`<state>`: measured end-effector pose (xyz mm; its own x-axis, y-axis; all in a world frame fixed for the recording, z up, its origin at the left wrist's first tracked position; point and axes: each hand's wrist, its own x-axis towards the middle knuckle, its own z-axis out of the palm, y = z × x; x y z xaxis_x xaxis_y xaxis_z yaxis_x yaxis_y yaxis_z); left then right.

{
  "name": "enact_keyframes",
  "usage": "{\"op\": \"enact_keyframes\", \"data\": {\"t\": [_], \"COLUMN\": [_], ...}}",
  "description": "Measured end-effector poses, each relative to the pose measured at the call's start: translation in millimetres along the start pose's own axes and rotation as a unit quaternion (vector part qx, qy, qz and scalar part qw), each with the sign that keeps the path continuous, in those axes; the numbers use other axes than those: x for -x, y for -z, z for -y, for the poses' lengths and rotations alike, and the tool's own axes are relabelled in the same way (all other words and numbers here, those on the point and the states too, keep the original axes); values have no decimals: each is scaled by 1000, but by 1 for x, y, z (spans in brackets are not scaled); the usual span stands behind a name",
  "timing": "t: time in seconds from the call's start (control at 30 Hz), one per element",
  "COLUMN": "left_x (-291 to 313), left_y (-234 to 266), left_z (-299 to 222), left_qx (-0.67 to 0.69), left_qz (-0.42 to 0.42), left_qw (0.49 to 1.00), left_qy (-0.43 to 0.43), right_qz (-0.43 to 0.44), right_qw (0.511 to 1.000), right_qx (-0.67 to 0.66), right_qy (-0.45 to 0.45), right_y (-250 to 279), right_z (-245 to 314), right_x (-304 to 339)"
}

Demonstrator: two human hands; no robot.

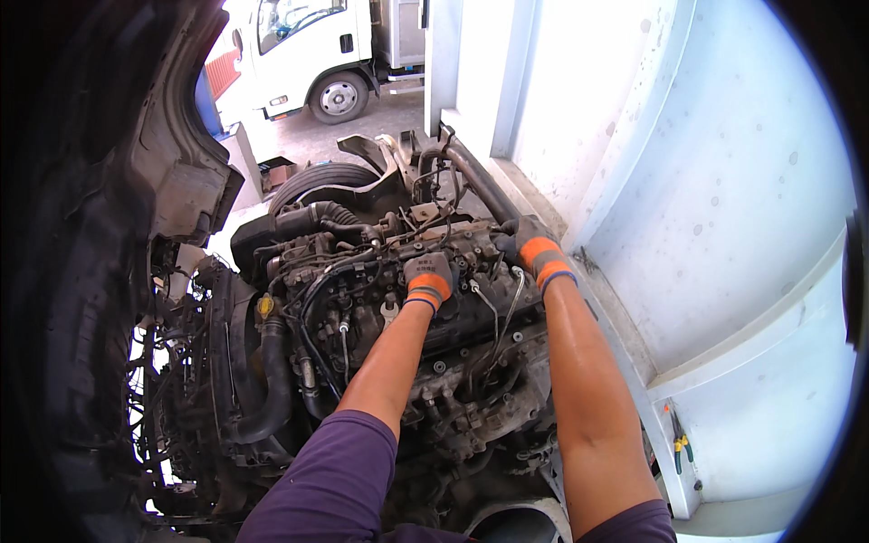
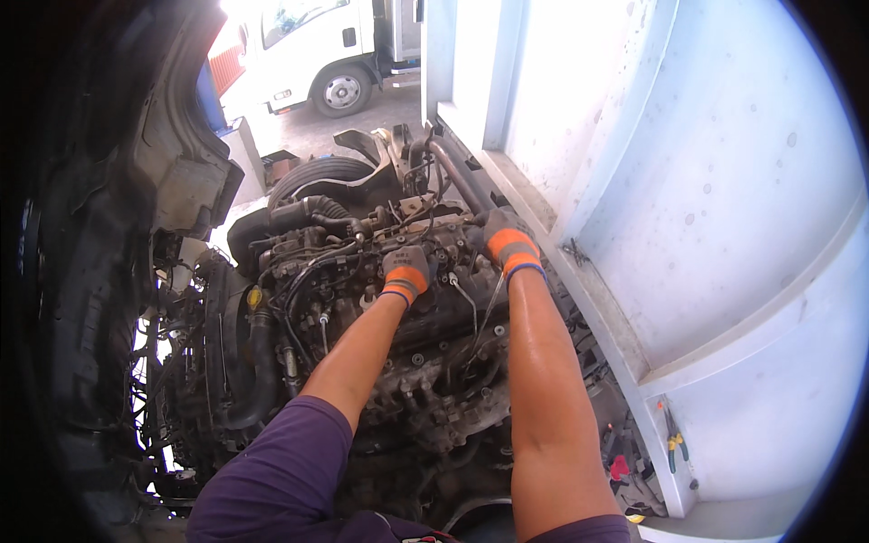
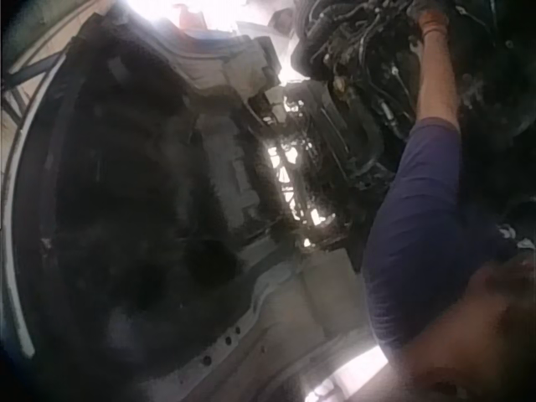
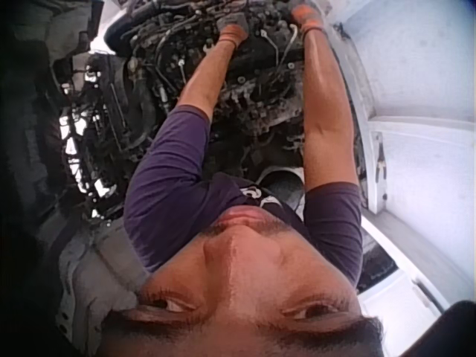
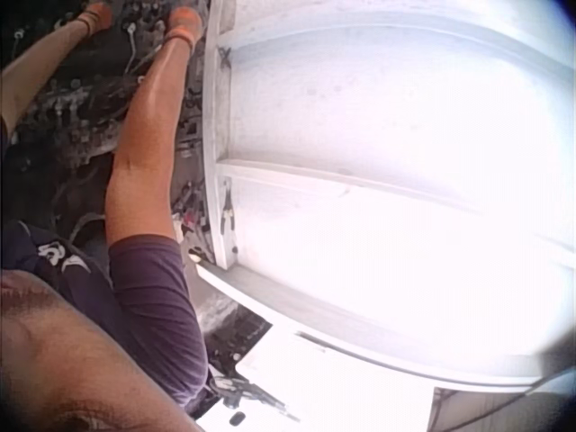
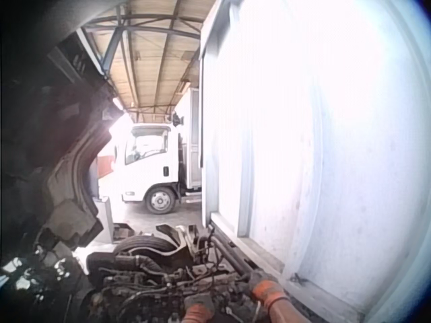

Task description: The person uses a wrench to loosen and remove bolts from the top of a car engine. They repeatedly reposition the wrench and use both hands to manipulate the engine components.

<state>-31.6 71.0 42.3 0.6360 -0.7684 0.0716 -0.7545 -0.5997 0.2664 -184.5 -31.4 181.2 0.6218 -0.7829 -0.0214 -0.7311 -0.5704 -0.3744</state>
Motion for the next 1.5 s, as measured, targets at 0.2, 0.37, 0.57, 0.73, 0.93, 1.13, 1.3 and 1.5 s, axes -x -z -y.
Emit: {"op": "enact_keyframes", "data": {"t": [0.2,0.37,0.57,0.73,0.93,1.13,1.3,1.5], "left_x": [-6,6,11,13,11,11,4,12], "left_y": [-7,4,18,18,17,17,9,17], "left_z": [6,-2,-4,-4,-5,-6,-2,-4], "left_qx": [21,45,31,65,28,57,28,57], "left_qz": [-4,-45,-16,-29,-15,-22,-4,-40], "left_qw": [1000,998,999,997,999,998,999,998], "left_qy": [-16,-12,-6,-11,8,7,22,-4], "right_qz": [-1,4,-7,-5,5,-2,0,-4], "right_qw": [1000,1000,1000,1000,1000,1000,1000,1000], "right_qx": [-3,-2,15,-1,6,-9,-11,9], "right_qy": [-4,0,9,-4,-3,6,3,3], "right_y": [5,0,1,2,4,-2,-3,5], "right_z": [7,0,0,1,3,-5,-3,3], "right_x": [7,0,1,4,5,0,-3,8]}}
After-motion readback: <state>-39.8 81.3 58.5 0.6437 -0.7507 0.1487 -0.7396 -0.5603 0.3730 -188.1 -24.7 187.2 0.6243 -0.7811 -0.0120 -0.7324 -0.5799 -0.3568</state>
